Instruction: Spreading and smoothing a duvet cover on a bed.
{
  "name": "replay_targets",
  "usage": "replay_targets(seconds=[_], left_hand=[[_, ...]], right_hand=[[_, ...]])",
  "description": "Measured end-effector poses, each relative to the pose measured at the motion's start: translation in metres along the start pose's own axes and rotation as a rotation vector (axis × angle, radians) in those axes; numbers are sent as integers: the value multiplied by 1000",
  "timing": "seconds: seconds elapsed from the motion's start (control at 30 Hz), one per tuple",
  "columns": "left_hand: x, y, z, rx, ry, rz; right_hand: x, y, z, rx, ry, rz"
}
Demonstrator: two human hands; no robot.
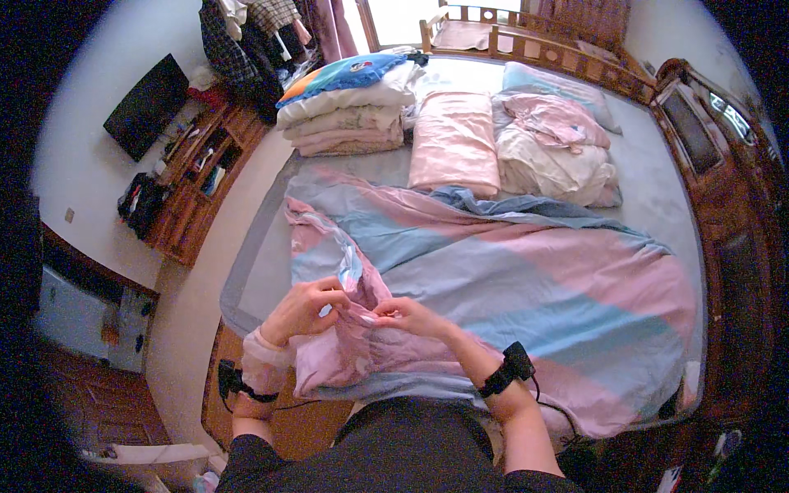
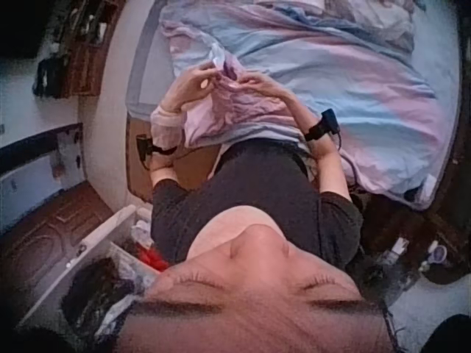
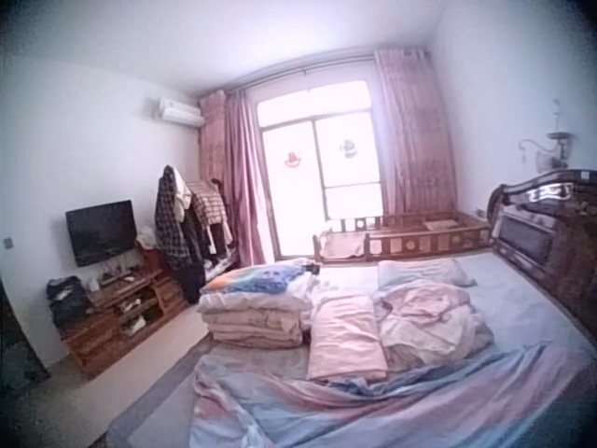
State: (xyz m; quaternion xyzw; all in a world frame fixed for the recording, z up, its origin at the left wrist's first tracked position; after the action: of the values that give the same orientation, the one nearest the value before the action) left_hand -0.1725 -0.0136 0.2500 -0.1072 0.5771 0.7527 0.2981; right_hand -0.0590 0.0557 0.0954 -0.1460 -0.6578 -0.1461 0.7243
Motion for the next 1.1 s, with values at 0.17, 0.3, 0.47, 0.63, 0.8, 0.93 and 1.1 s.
replay_targets(seconds=[0.17, 0.3, 0.47, 0.63, 0.8, 0.93, 1.1], left_hand=[[6, 2, -2, 1, 41, -15], [11, 1, -5, 25, 39, -43], [7, -2, -4, 4, -72, -16], [8, 3, -3, -20, -26, -75], [7, 16, 3, -50, 8, -101], [16, 23, 2, -89, 25, -158], [20, 37, 2, -160, 2, -128]], right_hand=[[5, -4, 8, 13, 73, -23], [-5, -3, 12, -50, -45, -69], [11, -13, 27, -133, 212, -414], [-28, -1, 31, -216, 74, -337], [-35, 14, 30, -322, 313, -429], [-58, 12, 34, -288, 107, -277], [-67, 22, 38, -384, 37, -96]])
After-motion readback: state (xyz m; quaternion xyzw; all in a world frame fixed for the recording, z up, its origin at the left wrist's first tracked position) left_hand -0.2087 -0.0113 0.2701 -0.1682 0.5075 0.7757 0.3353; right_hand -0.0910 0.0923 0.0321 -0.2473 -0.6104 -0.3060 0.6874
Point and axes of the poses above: each hand's wrist, its own z-axis towards the middle knuckle, its own y-axis out of the back of the hand, x = y × z, the point moved 7 cm from there along z, towards the middle knuckle, and after that the axes turned 9 degrees about -x, right-handed, at the moved point
